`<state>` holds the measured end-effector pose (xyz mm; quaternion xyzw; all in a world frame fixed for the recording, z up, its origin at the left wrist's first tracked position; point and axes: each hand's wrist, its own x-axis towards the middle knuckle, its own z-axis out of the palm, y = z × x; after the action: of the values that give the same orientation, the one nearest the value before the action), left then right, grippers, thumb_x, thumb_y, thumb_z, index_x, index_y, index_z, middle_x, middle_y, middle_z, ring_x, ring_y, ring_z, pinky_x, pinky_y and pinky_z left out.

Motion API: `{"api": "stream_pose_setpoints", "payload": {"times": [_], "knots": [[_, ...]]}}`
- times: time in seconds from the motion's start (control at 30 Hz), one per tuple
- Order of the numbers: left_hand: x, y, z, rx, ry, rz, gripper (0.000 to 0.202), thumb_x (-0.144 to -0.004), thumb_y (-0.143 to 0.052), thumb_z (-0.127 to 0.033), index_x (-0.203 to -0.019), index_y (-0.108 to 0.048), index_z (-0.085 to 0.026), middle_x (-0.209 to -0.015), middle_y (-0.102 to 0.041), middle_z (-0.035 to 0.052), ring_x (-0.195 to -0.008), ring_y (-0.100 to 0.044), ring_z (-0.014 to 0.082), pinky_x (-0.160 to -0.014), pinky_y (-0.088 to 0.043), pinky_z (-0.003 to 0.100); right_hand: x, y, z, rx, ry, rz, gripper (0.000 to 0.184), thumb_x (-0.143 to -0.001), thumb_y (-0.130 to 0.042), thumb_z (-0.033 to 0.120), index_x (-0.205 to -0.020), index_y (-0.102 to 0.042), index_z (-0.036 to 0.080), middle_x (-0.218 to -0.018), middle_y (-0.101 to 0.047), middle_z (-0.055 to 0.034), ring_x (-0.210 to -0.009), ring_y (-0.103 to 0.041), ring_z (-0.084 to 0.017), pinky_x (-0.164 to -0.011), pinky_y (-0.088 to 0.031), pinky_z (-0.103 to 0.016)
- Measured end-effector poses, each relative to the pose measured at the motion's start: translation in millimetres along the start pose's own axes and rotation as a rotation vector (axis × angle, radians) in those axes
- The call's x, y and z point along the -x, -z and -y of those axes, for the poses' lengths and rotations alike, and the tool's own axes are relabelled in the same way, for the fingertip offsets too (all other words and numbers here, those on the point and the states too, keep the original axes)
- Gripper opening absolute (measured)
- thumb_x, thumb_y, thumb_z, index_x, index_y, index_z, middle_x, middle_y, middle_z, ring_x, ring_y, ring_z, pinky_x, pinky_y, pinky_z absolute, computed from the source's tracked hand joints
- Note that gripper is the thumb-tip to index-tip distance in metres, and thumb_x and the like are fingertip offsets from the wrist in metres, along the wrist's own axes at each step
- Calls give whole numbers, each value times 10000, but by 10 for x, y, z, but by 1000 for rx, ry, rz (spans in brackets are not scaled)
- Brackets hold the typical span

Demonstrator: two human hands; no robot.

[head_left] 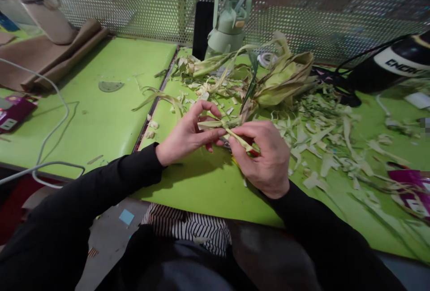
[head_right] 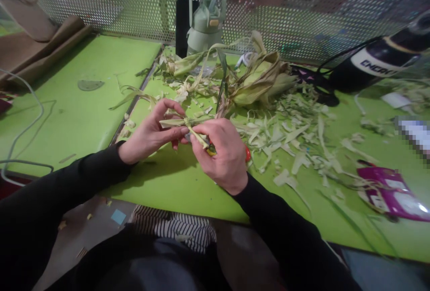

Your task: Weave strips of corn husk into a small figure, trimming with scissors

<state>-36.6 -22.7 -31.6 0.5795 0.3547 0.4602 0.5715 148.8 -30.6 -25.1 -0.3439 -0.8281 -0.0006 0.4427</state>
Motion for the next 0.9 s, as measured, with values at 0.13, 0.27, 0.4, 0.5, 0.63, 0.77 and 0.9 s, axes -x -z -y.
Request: {"api": "stream_pose_setpoints", "payload": {"times": [0.13,0.27,0.4,0.5,0.63,0.77,0.9], "knots": [[34,6,22,-241,-245,15,228,-931,-567,-254,-1152,-564,-201,-1105,-631,63,-733,-663,89,-593,-575,195,-11,26,53,-68,-146,116,74,-888,-617,236,-941,-578,202,-801,-639,-24,-670,-592,-158,-591,-482,-306],[28,52,-18,-532,-433,-12,219,-901,-617,-241,-1106,-609,-164,-1064,-676,74,-882,-659,134,-720,-569,230,-18,71,62,-376,-411,344,222,-916,-593,416,-940,-559,198,-734,-591,1,-580,-534,-118,-508,-423,-257],[12,93,-70,-664,-426,-31,146,-903,-623,-257,-1016,-640,-165,-969,-702,68,-925,-651,157,-850,-533,285,-24,82,20,-752,-630,491,322,-931,-550,510,-1006,-553,197,-753,-603,8,-545,-520,-94,-474,-428,-225],[29,93,-103,-580,-291,64,159,-899,-610,-234,-1042,-622,-164,-1033,-692,80,-958,-656,164,-890,-528,299,-38,70,-32,-738,-649,568,281,-972,-495,463,-884,-532,199,-710,-586,22,-527,-509,-88,-480,-428,-222],[36,123,-157,-239,-77,160,443,-862,-651,-262,-1269,-482,-220,-1255,-611,94,-969,-679,169,-826,-570,289,-68,74,-129,-340,-413,475,232,-998,-470,348,-832,-543,204,-641,-544,34,-542,-497,-105,-531,-393,-249],[-25,193,-189,25,16,-134,553,-878,-632,-370,-1341,-346,-273,-1238,-600,88,-870,-694,142,-735,-588,278,-73,64,-248,-109,-220,294,153,-1004,-458,302,-968,-579,215,-686,-598,21,-552,-530,-123,-549,-409,-263],[-76,199,-151,111,250,-102,505,-856,-672,-428,-1239,-447,-187,-961,-654,33,-725,-665,97,-729,-573,270,-37,12,-321,-3,-117,256,168,-1005,-460,300,-1010,-602,210,-761,-670,-9,-579,-568,-137,-560,-436,-272]]}}
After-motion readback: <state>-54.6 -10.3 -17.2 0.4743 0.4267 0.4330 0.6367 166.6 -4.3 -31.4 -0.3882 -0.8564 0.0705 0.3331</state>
